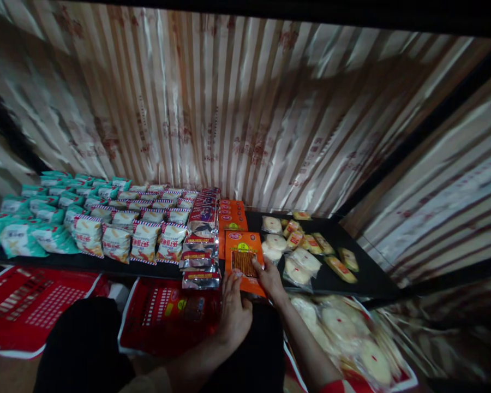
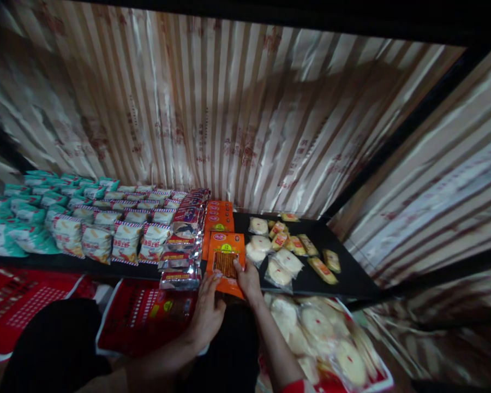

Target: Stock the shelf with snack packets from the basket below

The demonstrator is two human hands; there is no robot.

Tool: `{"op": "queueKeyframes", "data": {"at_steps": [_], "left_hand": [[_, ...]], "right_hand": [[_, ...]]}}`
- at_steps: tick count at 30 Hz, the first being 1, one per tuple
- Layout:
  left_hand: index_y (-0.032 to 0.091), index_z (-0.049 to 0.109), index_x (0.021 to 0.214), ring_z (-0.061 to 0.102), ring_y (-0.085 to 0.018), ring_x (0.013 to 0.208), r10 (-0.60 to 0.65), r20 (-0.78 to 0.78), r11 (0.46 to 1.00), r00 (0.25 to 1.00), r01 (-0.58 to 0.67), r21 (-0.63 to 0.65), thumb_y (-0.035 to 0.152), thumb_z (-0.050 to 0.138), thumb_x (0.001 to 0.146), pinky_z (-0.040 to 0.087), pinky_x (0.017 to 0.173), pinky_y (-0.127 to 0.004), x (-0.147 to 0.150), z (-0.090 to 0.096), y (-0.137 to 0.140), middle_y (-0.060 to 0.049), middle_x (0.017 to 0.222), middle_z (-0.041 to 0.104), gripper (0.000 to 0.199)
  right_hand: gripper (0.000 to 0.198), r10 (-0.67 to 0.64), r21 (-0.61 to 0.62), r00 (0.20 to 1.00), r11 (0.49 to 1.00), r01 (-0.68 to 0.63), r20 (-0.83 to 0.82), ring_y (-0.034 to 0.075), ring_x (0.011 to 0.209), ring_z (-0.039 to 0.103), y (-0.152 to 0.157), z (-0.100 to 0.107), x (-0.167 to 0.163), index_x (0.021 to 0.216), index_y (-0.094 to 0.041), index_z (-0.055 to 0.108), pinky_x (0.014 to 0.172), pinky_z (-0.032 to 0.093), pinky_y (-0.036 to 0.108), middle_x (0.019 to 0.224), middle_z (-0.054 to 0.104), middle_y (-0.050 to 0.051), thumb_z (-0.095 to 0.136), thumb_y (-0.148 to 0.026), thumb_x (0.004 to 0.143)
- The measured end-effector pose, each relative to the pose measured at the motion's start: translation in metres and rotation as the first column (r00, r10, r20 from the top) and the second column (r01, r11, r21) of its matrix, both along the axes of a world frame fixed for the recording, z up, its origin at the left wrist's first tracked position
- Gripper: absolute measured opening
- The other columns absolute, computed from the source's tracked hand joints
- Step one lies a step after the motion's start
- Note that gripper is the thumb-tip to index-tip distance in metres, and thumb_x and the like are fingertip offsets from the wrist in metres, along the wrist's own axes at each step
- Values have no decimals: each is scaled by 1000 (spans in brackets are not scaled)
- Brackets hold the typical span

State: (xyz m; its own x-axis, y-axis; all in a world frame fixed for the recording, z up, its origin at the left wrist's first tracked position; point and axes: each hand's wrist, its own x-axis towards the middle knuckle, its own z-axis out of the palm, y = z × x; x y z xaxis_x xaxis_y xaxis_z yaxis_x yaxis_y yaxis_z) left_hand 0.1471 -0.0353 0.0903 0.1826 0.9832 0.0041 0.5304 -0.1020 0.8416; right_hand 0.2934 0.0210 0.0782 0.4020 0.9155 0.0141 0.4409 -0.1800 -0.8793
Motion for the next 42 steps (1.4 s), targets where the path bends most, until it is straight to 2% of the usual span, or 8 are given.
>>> {"op": "queueKeyframes", "data": {"at_steps": [10, 16, 19, 23, 26, 30, 38, 42], "left_hand": [[-1, 48, 129, 25, -26, 138, 33, -53, 999, 998, -34, -18, 2, 44, 67, 18, 117, -40, 7, -1, 23, -15, 142, 42, 62], [-2, 47, 130, 23, -27, 138, 37, -102, 998, 994, -42, -43, 1, 45, 67, 18, 117, -39, 11, 2, 35, -15, 142, 41, 62], [-2, 45, 131, 21, -27, 139, 34, -123, 998, 992, -39, -40, 2, 45, 68, 17, 117, -39, 13, 3, 38, -15, 144, 39, 63], [-2, 46, 130, 22, -27, 139, 43, -130, 998, 991, -50, -48, 4, 46, 68, 17, 117, -37, 16, 4, 42, -15, 143, 39, 62], [-2, 47, 130, 23, -26, 139, 57, -127, 996, 990, -65, -64, 5, 47, 69, 16, 117, -36, 18, 5, 45, -16, 143, 39, 61], [1, 49, 128, 21, -25, 139, 89, -93, 994, 992, -95, -56, 5, 46, 69, 14, 117, -36, 20, 1, 49, -14, 143, 41, 60], [8, 54, 125, 27, -25, 137, 146, -70, 989, 987, -148, -25, 3, 47, 66, 19, 116, -39, 25, -10, 54, -11, 139, 46, 59], [3, 52, 126, 27, -26, 137, 137, -91, 990, 986, -140, -25, 3, 46, 66, 18, 117, -39, 26, -11, 56, -14, 140, 45, 61]], "right_hand": [[32, 52, -72, 976, 997, -37, 213, 25, 82, 66, 35, -4, -1, 90, -12, 62, 75, 48, 32, 86, 70, 14, 48, -40, 82], [44, 44, -93, 946, 996, -15, 322, 27, 91, 65, 41, -6, -3, 122, -6, 49, 82, 46, 35, 103, 67, 19, 47, -30, 86], [48, 77, -83, 897, 996, -45, 435, 24, 102, 62, 41, 0, -5, 132, -6, 40, 88, 44, 31, 117, 61, 18, 45, -25, 88], [38, 149, -165, 805, 984, -64, 575, 21, 97, 62, 43, 10, -9, 124, -8, 51, 85, 44, 26, 110, 62, 16, 41, -24, 90], [34, 167, -192, 788, 979, -63, 593, 21, 90, 62, 43, 14, -13, 118, -11, 55, 80, 45, 27, 103, 61, 15, 41, -24, 90], [33, 163, -209, 746, 977, -33, 646, 22, 93, 60, 45, 13, -15, 114, -13, 57, 78, 45, 29, 111, 57, 15, 40, -27, 90], [34, 145, -141, 671, 988, -61, 727, 27, 106, 51, 51, 10, -13, 112, -11, 59, 89, 41, 33, 118, 53, 18, 39, -26, 88], [36, 155, -171, 652, 985, -40, 742, 28, 105, 51, 53, 9, -13, 111, -11, 60, 87, 42, 35, 119, 54, 18, 38, -27, 88]]}}
